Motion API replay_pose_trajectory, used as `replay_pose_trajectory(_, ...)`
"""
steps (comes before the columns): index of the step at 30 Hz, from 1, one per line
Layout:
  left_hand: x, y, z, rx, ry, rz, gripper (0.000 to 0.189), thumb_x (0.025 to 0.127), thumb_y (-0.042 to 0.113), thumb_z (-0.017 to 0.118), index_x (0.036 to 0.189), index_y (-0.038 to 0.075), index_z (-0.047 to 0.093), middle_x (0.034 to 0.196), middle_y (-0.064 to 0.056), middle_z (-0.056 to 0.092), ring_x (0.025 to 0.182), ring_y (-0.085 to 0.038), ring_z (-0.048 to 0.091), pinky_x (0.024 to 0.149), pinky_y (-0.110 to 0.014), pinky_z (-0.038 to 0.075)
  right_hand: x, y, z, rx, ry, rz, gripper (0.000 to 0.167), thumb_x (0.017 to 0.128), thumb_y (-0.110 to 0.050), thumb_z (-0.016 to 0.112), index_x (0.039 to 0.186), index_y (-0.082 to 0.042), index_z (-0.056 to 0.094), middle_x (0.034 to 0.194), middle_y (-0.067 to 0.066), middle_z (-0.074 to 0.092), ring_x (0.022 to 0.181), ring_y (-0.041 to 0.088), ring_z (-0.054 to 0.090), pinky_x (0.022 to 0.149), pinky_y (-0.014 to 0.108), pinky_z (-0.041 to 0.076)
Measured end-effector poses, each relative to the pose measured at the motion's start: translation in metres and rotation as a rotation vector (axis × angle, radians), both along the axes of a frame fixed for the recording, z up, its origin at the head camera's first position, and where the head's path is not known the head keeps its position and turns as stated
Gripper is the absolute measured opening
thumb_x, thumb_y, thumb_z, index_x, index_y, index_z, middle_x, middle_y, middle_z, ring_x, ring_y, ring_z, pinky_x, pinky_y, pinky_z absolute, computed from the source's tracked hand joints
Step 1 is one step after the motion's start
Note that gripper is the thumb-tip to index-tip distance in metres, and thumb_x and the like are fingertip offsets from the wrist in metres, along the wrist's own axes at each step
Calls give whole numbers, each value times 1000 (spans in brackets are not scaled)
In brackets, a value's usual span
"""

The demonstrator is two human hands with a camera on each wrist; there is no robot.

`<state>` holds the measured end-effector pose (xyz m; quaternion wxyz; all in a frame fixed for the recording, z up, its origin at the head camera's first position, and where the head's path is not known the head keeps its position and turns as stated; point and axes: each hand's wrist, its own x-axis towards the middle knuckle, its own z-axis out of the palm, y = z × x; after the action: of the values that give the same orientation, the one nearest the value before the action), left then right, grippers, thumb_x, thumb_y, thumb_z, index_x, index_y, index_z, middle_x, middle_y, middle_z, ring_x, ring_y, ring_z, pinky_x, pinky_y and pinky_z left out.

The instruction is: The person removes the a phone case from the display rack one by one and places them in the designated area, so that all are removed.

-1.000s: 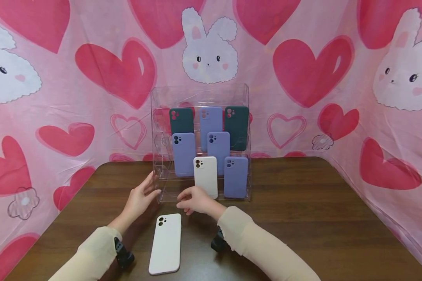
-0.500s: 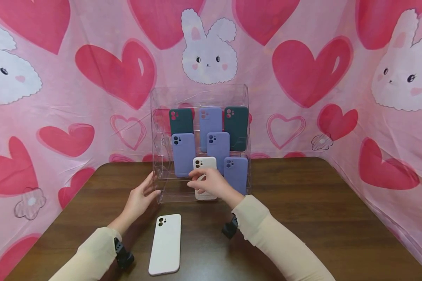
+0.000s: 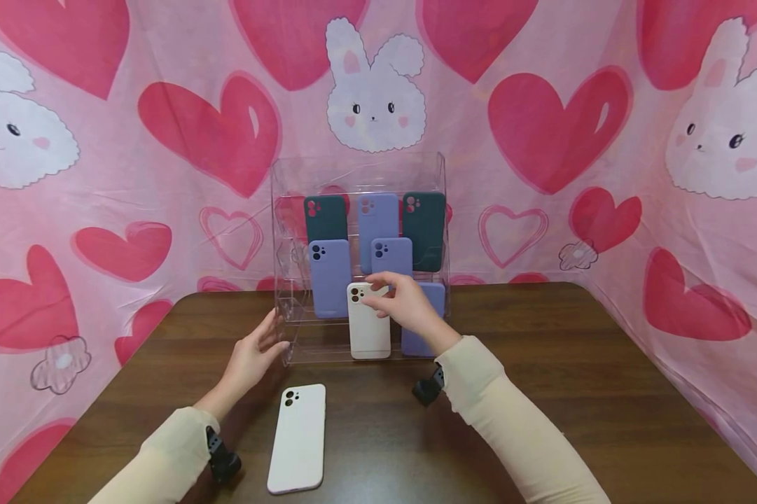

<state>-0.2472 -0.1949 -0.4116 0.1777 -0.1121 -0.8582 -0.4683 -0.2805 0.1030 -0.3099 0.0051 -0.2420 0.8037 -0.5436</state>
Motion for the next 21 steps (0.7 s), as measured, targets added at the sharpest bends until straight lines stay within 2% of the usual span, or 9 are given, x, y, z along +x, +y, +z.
replay_pose_trajectory(4,0,0,0,7,-9,2,73,80,-1,68,143,8,33,131,-17,49,105,-35,57,80,-41,51,-5,6,1,14,4,-24,44,85,-12,67,124,3,53,115,18,54,80,29,62,66,37,57)
replay_pose_trajectory(9,0,0,0,6,-15,3,72,80,-1,68,143,8,33,131,-17,49,105,-35,57,81,-41,51,-9,10,-1,13,1,-32,46,85,-11,66,126,4,51,123,20,51,83,34,62,68,41,56)
replay_pose_trajectory(12,0,0,0,11,-18,1,72,80,-1,68,143,8,33,131,-16,49,105,-34,57,81,-41,51,-11,12,-3,18,-7,-44,46,86,-12,66,126,3,50,124,20,50,83,35,62,70,42,56)
replay_pose_trajectory(21,0,0,0,6,-4,-5,71,81,-2,68,143,6,33,131,-18,49,104,-36,57,81,-41,51,-16,14,-9,66,-29,-100,45,85,-15,67,126,-3,52,124,16,52,77,32,63,70,37,56)
